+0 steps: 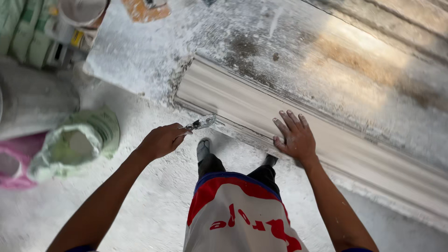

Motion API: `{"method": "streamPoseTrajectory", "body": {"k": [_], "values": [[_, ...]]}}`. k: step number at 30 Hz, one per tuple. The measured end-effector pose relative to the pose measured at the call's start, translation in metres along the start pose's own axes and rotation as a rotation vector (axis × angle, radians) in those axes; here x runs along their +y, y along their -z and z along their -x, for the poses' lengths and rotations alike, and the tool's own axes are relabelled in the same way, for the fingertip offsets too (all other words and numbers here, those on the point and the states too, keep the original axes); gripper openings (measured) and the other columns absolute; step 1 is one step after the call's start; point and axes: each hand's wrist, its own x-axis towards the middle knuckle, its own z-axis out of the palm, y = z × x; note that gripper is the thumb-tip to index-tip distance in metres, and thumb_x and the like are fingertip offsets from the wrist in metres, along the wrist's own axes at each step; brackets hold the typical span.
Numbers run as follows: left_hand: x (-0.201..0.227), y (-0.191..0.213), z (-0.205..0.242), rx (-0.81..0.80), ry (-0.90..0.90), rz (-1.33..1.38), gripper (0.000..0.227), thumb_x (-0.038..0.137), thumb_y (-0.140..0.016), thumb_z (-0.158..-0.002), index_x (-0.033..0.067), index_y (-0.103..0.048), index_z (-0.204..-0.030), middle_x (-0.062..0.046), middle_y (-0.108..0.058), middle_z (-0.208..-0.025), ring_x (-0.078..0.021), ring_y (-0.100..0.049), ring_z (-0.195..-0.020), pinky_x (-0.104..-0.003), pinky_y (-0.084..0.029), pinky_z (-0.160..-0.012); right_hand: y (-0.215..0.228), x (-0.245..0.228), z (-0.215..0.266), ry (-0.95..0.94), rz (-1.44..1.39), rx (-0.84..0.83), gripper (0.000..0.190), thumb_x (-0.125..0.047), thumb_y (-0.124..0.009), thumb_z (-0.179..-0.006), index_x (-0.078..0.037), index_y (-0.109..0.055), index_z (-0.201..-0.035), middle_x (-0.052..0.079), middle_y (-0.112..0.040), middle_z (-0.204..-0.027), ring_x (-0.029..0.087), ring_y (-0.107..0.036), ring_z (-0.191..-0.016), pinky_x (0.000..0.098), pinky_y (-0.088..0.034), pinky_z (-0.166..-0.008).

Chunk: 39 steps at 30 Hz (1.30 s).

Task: The person uses a sanding block to smooth the surface of a long white plaster molding piece resting on a workbench. They repeatedly rub the block along the length of the molding, occasionally adjusting their grip and position to cover different sections.

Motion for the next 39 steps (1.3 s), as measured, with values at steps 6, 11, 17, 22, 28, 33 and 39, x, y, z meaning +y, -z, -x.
{"method": "streamPoseTrajectory", "body": {"k": [6,11,17,22,28,33,39], "values": [[-0.006,-0.029,-0.046,-0.161,-0.208,-0.157,0.033,0.026,-0.058,-0.1,0.0184,-0.068,-0.13,-0.011,-0.065,-0.085,-0.0256,-0.064,-0.068,-0.042,-0.055,-0.058,-0.032,-0.061,0.064,-0.591,0.018,0.236,0.053,-0.03,-0.055,-0.1,-0.006,-0.053,-0.147,0.023,-0.035,-0.161,0.045,-0.031,-0.152,0.0596,-0.025,-0.127],[-0.036,-0.007,-0.05,-0.233,-0.244,-0.248,0.027,0.027,-0.054,-0.107,0.0182,-0.068,-0.129,-0.01,-0.066,-0.083,-0.0217,-0.064,-0.063,-0.039,-0.054,-0.05,-0.09,-0.087,0.139,-1.04,-0.111,0.34,0.076,-0.034,-0.056,-0.104,0.017,-0.029,-0.154,0.037,-0.011,-0.165,0.053,-0.015,-0.154,0.06,-0.019,-0.124],[0.012,-0.06,-0.073,-0.21,-0.365,-0.368,0.031,0.015,-0.06,-0.094,0.0129,-0.067,-0.124,-0.013,-0.068,-0.084,-0.0237,-0.064,-0.066,-0.04,-0.054,-0.049,-0.126,-0.058,0.157,-1.23,-0.234,0.262,0.084,-0.04,-0.055,-0.104,0.016,-0.021,-0.157,0.034,-0.004,-0.169,0.051,-0.007,-0.156,0.0568,-0.012,-0.127],[0.027,-0.084,-0.072,-0.164,-0.444,-0.2,0.032,0.012,-0.058,-0.098,0.0103,-0.066,-0.129,-0.012,-0.067,-0.081,-0.0228,-0.064,-0.06,-0.038,-0.052,-0.044,-0.124,-0.063,0.161,-1.219,-0.202,0.248,0.085,-0.042,-0.055,-0.105,0.014,-0.021,-0.159,0.032,-0.01,-0.17,0.049,-0.008,-0.157,0.0559,-0.009,-0.128],[-0.014,-0.007,-0.053,-0.13,-0.355,-0.336,0.029,0.02,-0.06,-0.099,0.0177,-0.07,-0.126,-0.012,-0.069,-0.076,-0.0228,-0.063,-0.05,-0.037,-0.05,-0.042,-0.115,-0.069,0.164,-1.178,-0.158,0.235,0.085,-0.04,-0.058,-0.101,0.011,-0.023,-0.16,0.029,-0.013,-0.171,0.046,-0.014,-0.157,0.0548,-0.012,-0.128],[0.091,-0.137,-0.093,-0.029,-0.516,-0.17,0.037,0.006,-0.054,-0.099,0.0111,-0.065,-0.133,-0.012,-0.065,-0.067,-0.0258,-0.066,-0.056,-0.042,-0.05,-0.044,-0.105,-0.064,0.159,-1.265,-0.27,0.214,0.08,-0.038,-0.059,-0.101,0.005,-0.026,-0.159,0.027,-0.016,-0.169,0.047,-0.018,-0.153,0.0536,-0.016,-0.124],[0.117,-0.145,-0.099,-0.086,-0.51,-0.193,0.031,0.008,-0.055,-0.095,0.013,-0.07,-0.122,-0.015,-0.068,-0.076,-0.0301,-0.068,-0.06,-0.047,-0.053,-0.048,-0.095,-0.071,0.18,-1.181,-0.246,0.157,0.076,-0.035,-0.061,-0.1,-0.001,-0.028,-0.16,0.021,-0.02,-0.17,0.048,-0.014,-0.154,0.0541,-0.013,-0.125]]}}
